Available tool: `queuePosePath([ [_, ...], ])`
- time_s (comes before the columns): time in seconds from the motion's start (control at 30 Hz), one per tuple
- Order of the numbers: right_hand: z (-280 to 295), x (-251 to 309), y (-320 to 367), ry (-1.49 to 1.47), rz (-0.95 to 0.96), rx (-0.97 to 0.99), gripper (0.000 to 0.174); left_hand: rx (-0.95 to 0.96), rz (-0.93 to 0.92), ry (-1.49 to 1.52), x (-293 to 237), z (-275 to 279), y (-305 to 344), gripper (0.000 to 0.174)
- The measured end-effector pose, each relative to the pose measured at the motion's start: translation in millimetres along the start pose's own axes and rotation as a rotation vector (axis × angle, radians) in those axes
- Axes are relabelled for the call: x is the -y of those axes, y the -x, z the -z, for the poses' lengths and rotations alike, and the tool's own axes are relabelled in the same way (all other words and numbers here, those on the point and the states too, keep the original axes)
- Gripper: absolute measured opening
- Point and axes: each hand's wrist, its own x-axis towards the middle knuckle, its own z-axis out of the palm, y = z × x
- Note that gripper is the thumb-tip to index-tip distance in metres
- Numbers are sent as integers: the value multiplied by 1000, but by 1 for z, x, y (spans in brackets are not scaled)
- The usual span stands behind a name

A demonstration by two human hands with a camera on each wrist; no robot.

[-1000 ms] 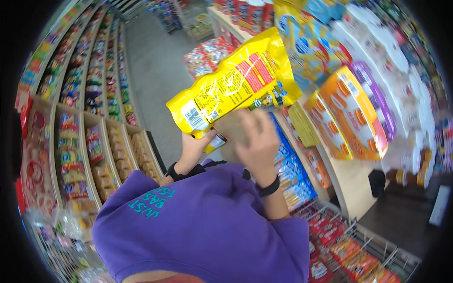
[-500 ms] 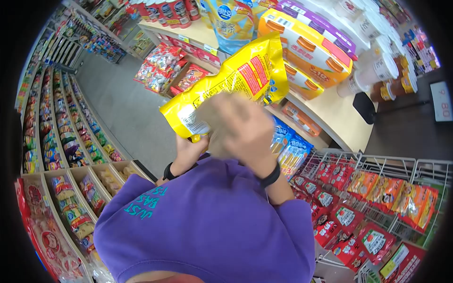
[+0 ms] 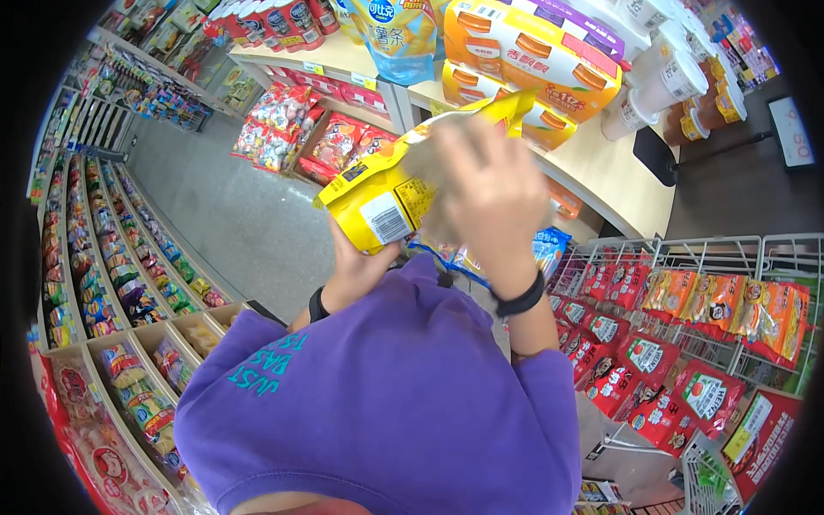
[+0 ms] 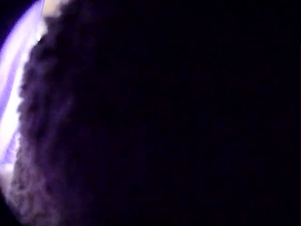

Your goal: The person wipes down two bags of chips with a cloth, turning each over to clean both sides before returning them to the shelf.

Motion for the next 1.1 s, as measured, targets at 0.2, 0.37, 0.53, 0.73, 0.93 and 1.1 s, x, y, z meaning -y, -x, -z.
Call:
queuePosePath([
  [0.2, 2, 46, 13, -125, 125, 61, 35, 14, -192, -344, -4, 4, -7, 73],
  [0.37, 4, 11, 2, -207, 14, -25, 44, 1, 130, 229, 1, 9, 4, 66],
  [0.53, -1, -87, -15, 82, -231, -20, 51, 8, 154, 319, -7, 16, 14, 67],
  [0.73, 24, -67, -14, 114, -242, -275, 48, -106, 309, 389, -3, 21, 6, 63],
  [0.93, 14, -42, 4, 23, -19, -52, 45, -66, 336, 446, -19, 30, -1, 53],
  [1.1, 37, -83, 3, 229, -327, -235, 48, -86, 323, 474, -27, 36, -8, 46],
])
